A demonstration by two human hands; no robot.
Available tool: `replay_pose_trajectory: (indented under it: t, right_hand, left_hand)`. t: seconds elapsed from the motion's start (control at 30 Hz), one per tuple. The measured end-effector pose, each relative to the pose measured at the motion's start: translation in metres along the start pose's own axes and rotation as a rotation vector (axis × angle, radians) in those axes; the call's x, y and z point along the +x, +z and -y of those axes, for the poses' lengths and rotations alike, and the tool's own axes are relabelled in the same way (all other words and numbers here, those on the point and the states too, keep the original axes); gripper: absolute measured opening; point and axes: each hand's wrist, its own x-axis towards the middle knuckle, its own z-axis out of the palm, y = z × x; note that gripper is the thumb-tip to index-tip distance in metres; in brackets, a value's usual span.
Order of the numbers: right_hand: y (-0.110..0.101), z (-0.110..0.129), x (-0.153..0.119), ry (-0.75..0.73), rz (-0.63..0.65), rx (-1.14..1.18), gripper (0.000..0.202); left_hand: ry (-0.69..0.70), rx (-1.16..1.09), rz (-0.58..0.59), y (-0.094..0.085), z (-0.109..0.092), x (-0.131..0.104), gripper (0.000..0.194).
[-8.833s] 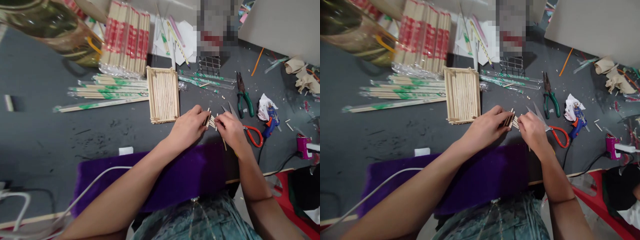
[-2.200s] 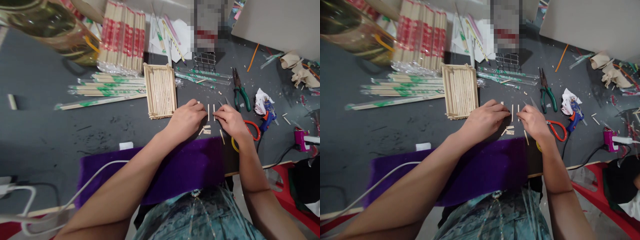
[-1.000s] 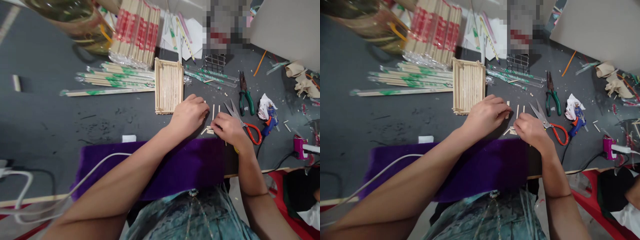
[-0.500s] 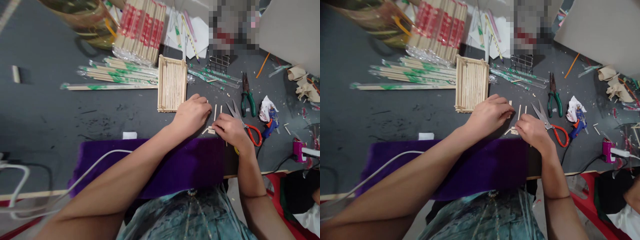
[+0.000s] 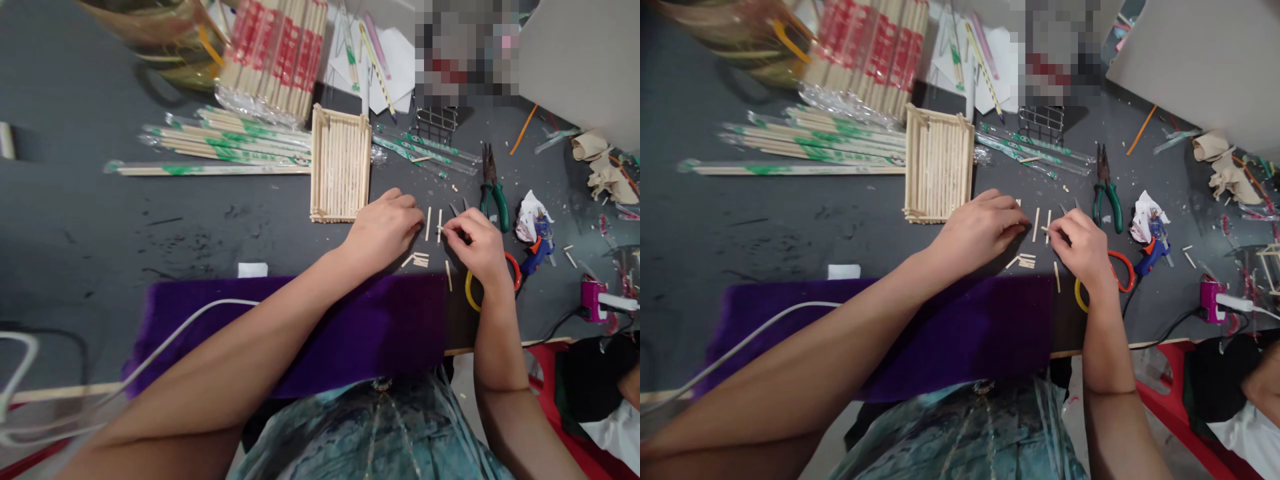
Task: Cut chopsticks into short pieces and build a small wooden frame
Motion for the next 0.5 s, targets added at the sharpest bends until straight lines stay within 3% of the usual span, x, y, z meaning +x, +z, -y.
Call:
replay_pose_trajectory:
  t: [0.2, 0.5]
  right_hand:
    - [0.0093, 0.002, 0.0022, -0.006, 0.112, 0.022, 0.016]
    - [0.0104, -0.0021, 0.0028, 0.0, 0.162, 0.021, 0.016]
  left_hand:
    - [0.03, 0.0, -0.018, 0.0038, 0.0015, -0.0007, 0.023]
    - [0.036, -0.014, -0.028, 0.0025, 0.0009, -0.0014, 0.023]
